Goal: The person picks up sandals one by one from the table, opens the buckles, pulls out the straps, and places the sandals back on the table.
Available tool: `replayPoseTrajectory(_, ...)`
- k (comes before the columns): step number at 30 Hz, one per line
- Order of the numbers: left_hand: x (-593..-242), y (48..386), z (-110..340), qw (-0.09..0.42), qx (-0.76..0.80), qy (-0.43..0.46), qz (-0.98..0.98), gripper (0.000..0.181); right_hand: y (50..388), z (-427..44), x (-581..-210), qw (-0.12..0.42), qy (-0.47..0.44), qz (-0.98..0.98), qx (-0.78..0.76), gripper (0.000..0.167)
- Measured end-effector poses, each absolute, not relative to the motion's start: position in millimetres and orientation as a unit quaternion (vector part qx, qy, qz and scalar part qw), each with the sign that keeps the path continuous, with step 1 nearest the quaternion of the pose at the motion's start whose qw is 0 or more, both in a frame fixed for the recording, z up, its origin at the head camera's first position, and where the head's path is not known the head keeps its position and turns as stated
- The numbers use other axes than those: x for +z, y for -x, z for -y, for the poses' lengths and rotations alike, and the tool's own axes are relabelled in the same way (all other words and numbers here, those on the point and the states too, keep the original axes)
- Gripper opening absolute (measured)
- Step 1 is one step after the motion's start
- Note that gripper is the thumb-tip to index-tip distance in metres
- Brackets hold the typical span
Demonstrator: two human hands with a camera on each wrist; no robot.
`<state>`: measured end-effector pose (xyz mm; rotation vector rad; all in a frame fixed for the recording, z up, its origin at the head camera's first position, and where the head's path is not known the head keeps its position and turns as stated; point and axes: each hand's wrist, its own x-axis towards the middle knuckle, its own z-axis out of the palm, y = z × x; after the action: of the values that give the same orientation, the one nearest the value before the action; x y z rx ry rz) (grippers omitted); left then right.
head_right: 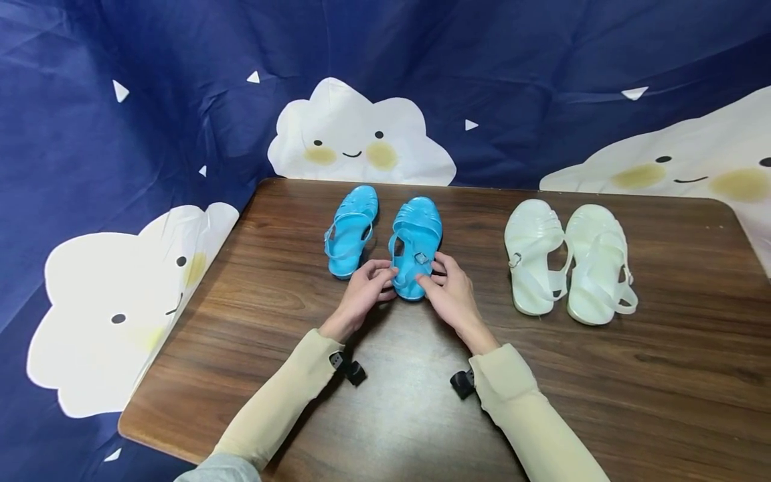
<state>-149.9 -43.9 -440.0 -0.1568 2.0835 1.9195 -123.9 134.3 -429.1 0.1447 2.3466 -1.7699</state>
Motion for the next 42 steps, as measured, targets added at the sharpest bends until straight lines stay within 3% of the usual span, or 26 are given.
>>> replayPoseTrajectory(7,-443,147,44,0.170,0.662,0.051,-0.728,0.052,117,-139,-427,0.101,-0.058,-0.798,-0.591,0.066)
replayPoseTrajectory(22,-441,139,44,0.202,0.637,0.040,-0.743,0.038,100,-147,-426,0.101,-0.072,-0.800,-0.586,0.061)
replayPoseTrajectory(42,-437,113,63,0.274,0.643,0.029,-0.715,0.038,74,-150,-432,0.141,-0.078,-0.745,-0.647,0.054)
